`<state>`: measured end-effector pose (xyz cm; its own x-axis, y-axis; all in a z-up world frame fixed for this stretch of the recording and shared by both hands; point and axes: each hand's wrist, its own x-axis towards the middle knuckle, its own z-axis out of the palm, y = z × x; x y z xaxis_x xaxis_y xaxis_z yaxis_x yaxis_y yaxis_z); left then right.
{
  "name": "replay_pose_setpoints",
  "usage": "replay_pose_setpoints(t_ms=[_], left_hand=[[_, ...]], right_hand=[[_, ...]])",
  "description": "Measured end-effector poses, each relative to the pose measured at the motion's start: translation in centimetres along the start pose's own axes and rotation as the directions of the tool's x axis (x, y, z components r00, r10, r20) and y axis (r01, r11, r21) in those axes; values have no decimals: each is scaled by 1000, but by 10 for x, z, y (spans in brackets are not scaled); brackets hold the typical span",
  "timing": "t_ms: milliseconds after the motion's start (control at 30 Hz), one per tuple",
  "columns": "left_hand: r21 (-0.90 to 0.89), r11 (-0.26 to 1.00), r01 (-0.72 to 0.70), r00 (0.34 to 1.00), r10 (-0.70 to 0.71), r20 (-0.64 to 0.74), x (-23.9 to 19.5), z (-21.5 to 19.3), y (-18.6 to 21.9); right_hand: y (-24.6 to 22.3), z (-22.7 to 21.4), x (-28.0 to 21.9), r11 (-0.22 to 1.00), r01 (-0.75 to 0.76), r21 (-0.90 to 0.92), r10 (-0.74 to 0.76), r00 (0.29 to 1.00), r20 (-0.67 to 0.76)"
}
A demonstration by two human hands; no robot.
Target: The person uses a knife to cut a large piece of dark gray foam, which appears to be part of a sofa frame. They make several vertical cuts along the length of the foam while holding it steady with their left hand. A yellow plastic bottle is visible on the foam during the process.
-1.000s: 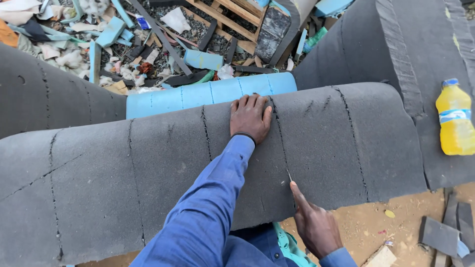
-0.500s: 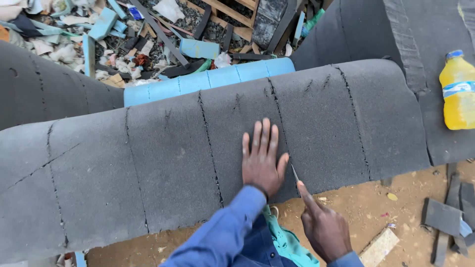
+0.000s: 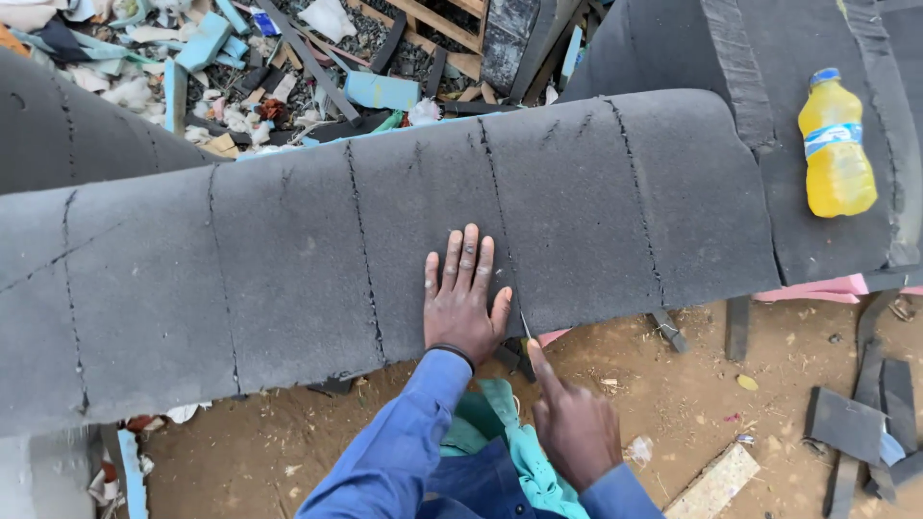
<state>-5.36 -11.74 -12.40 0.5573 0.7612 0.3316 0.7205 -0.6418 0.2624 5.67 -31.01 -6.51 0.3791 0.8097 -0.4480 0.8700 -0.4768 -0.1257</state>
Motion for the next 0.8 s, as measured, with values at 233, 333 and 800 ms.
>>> replay_pose_setpoints(t_ms=[233, 333, 800], left_hand=[[11, 1000, 12, 1000, -12, 6, -2, 3, 0], [15, 1000, 20, 1000, -20, 12, -4, 1, 0], [25, 999, 43, 999, -43, -10, -5, 14, -2]], right_hand=[[-7, 22, 21, 997, 61, 38, -55, 988, -145], [-7, 18, 18, 998, 68, -15, -70, 991, -113], [4, 40, 13, 998, 62, -31, -63, 997, -53]])
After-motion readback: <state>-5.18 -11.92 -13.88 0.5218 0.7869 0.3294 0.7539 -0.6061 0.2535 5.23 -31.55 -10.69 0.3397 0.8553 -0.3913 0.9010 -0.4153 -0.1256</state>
